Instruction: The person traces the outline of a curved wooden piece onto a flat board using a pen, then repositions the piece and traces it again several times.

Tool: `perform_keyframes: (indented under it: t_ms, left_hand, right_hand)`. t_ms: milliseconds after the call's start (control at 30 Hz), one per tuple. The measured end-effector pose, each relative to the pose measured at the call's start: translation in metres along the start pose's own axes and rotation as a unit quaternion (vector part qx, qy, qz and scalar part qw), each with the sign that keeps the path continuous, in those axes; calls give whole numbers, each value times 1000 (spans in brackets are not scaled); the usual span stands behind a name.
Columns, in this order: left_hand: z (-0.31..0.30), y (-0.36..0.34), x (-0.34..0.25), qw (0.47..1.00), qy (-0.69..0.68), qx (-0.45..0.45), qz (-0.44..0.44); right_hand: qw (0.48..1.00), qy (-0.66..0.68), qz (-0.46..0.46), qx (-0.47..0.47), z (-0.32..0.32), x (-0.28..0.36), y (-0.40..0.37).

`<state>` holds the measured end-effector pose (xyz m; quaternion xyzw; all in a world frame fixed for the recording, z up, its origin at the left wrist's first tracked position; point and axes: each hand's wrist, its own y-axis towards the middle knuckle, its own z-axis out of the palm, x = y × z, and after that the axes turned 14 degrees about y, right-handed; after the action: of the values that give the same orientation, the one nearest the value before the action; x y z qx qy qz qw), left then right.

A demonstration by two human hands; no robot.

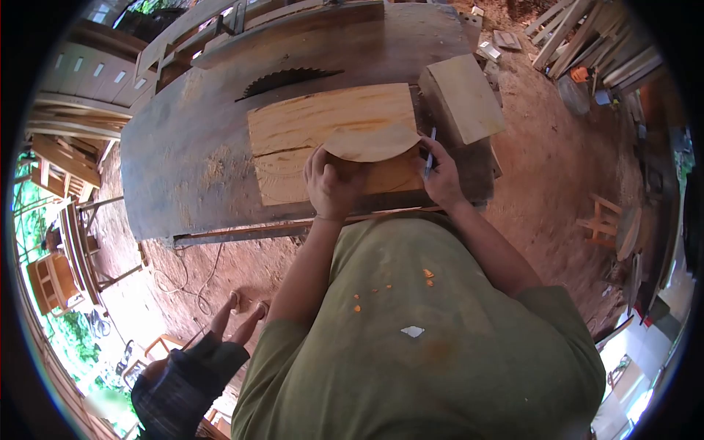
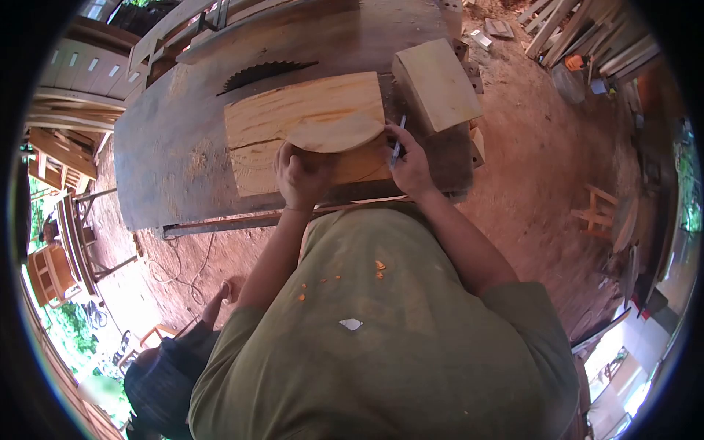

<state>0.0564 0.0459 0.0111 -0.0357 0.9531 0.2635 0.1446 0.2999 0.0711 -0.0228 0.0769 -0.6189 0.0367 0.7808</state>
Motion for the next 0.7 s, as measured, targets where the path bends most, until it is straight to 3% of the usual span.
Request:
perform_keyframes:
  t_ms: [100,433,600,700]
  left_hand:
    - [4,-1,1,1000,-5,-11,-5]
    - [17,-8,9,999,-16,-50,-5]
    - [10,-6,4,999,-22,-33,-33]
    - [7,-4,1,999,-16,-29,-41]
  right_hand:
    - [999,21,38,-5,-1,-2,1]
    - [999,12,29,13,-2,0,3]
    - [996,-66,46,25,-3,13,6]
    - [997,-69,1,36,-4,10,9]
